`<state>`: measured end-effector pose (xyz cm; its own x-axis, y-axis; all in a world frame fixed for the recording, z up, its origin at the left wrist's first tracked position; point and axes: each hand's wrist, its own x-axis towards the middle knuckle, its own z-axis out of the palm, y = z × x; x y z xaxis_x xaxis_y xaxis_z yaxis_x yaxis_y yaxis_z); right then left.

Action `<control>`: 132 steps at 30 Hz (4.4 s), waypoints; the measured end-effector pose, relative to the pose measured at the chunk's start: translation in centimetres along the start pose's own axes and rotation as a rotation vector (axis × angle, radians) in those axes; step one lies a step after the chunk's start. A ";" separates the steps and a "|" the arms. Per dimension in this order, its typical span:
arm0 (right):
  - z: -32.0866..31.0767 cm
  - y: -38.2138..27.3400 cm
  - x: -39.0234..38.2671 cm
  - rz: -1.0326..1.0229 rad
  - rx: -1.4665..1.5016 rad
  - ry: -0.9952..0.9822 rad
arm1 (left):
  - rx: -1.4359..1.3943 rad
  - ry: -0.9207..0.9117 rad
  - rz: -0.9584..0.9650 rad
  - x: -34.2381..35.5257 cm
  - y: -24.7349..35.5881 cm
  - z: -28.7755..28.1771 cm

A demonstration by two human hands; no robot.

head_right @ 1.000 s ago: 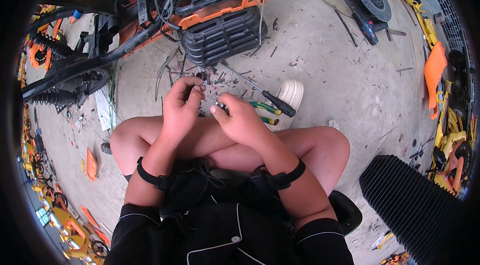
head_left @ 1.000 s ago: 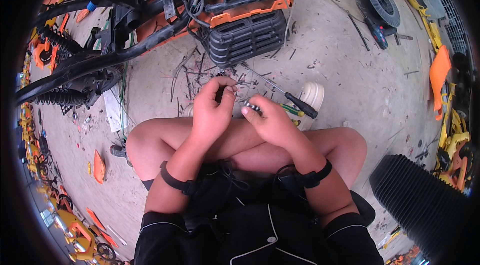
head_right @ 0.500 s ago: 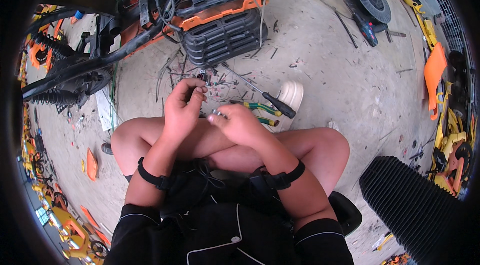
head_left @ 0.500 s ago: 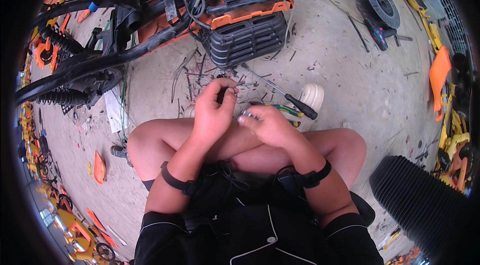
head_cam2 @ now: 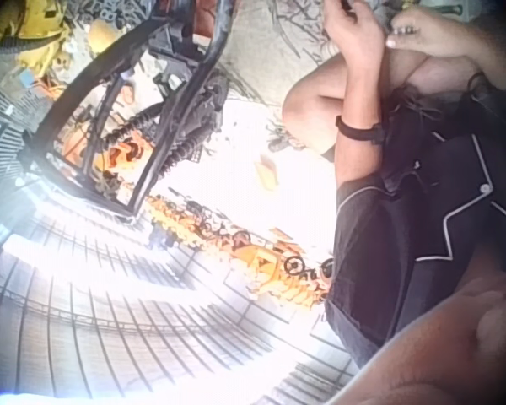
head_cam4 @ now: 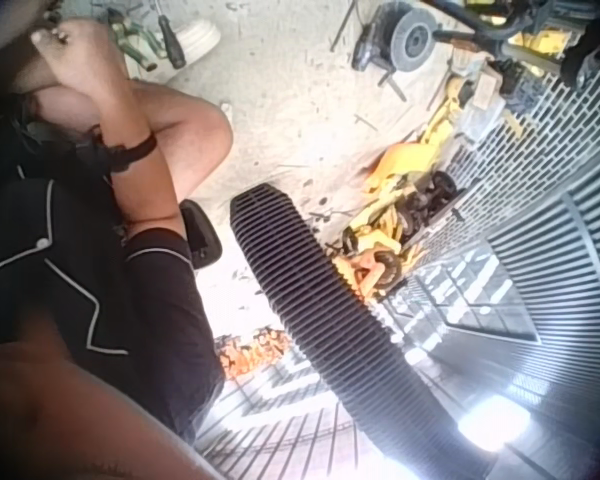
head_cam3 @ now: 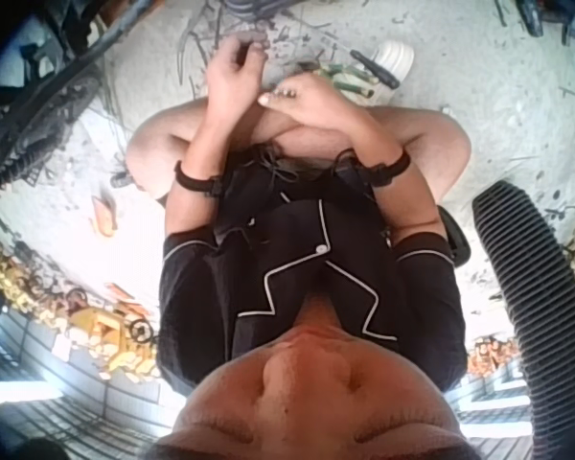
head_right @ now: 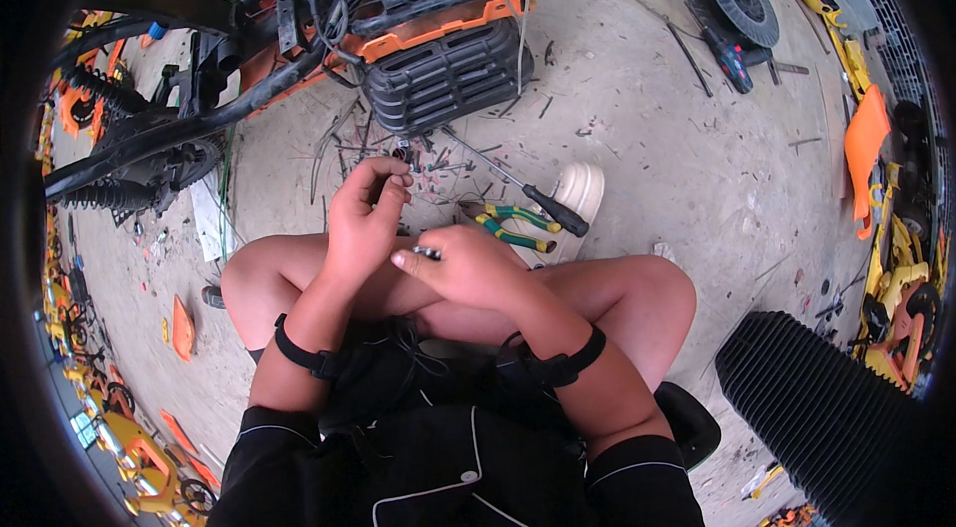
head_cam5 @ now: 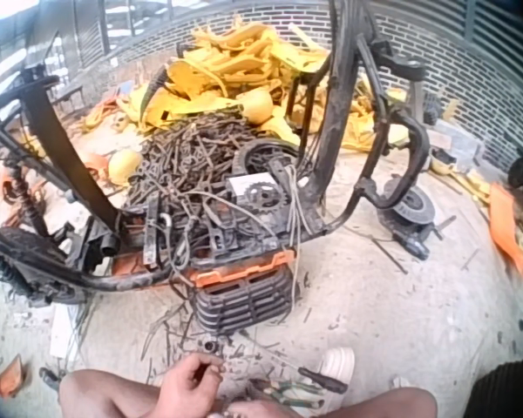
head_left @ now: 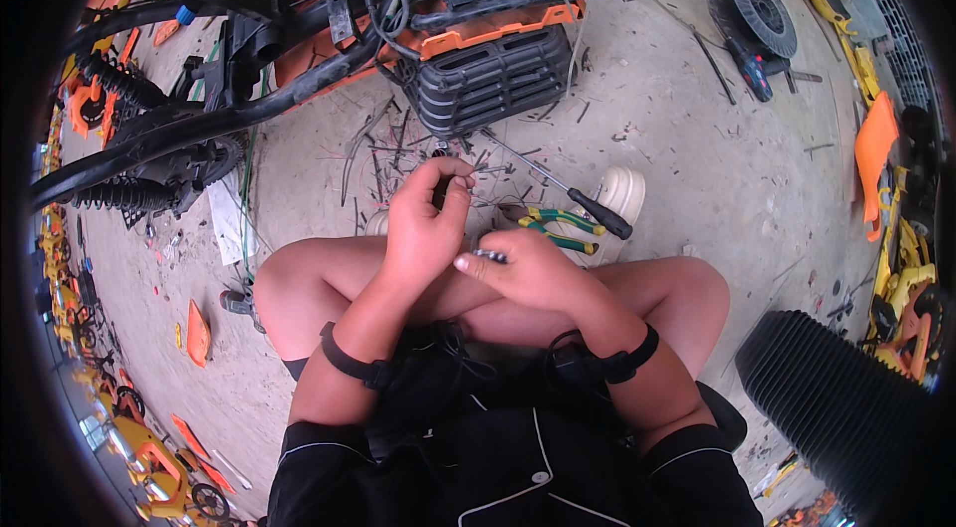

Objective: The person disconnects a drive chain from a vehicle chassis using pliers and then reassembles the chain links by hand and with a screwdriver while sitting on the floor.

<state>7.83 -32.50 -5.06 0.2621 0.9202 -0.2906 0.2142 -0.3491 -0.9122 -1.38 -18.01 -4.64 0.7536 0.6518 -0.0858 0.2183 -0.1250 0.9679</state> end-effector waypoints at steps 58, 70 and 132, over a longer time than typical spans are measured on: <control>-0.4 -0.9 -1.1 -0.044 0.164 -0.378 | -0.081 0.135 0.007 0.4 -0.9 -0.5; -2.2 -1.7 0.2 -0.418 -0.242 0.380 | 0.005 0.096 -0.043 0.4 0.6 -0.8; -7.6 0.9 -0.3 -0.126 1.479 0.376 | -0.630 -0.773 -0.621 -1.9 3.1 0.1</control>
<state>15.14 -34.46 -3.59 0.5793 0.7531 -0.3120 -0.7877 0.4187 -0.4519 -2.13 -19.69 -1.53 0.8493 -0.1843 -0.4947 0.4986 0.5878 0.6371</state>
